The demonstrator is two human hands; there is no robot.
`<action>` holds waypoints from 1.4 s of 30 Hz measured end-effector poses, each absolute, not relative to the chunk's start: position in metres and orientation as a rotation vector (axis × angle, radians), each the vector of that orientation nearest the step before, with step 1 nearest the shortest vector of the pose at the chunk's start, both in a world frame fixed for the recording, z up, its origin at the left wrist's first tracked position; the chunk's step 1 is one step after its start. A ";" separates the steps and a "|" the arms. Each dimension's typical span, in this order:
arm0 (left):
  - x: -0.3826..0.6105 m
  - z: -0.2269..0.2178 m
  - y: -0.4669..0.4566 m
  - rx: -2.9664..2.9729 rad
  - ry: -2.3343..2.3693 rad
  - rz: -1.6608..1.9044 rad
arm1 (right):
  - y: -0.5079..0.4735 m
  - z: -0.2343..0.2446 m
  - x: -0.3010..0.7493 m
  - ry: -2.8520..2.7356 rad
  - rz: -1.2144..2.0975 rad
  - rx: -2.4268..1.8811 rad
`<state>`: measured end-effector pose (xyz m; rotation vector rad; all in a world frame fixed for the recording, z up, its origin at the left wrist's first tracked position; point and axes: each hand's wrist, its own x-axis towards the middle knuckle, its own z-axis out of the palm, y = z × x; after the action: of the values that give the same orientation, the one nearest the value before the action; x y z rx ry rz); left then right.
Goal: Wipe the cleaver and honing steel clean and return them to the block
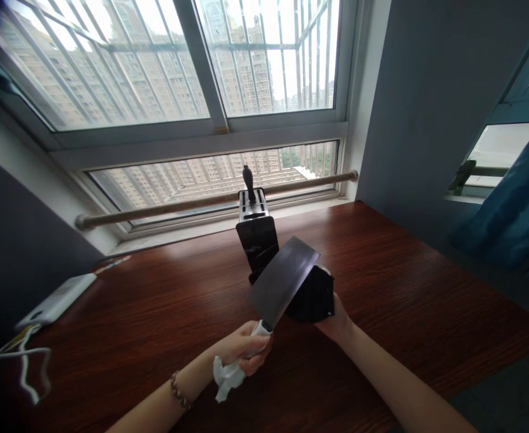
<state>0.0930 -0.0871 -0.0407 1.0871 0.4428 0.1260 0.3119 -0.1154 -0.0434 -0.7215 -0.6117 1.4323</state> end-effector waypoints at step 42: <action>0.094 -0.040 -0.088 0.905 0.436 -0.032 | -0.135 -0.012 0.378 -1.137 0.261 -1.365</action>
<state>0.0940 -0.0878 -0.0402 0.9046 0.4360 -0.0318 0.3776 -0.1348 -0.0119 -1.3648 -1.1368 0.2610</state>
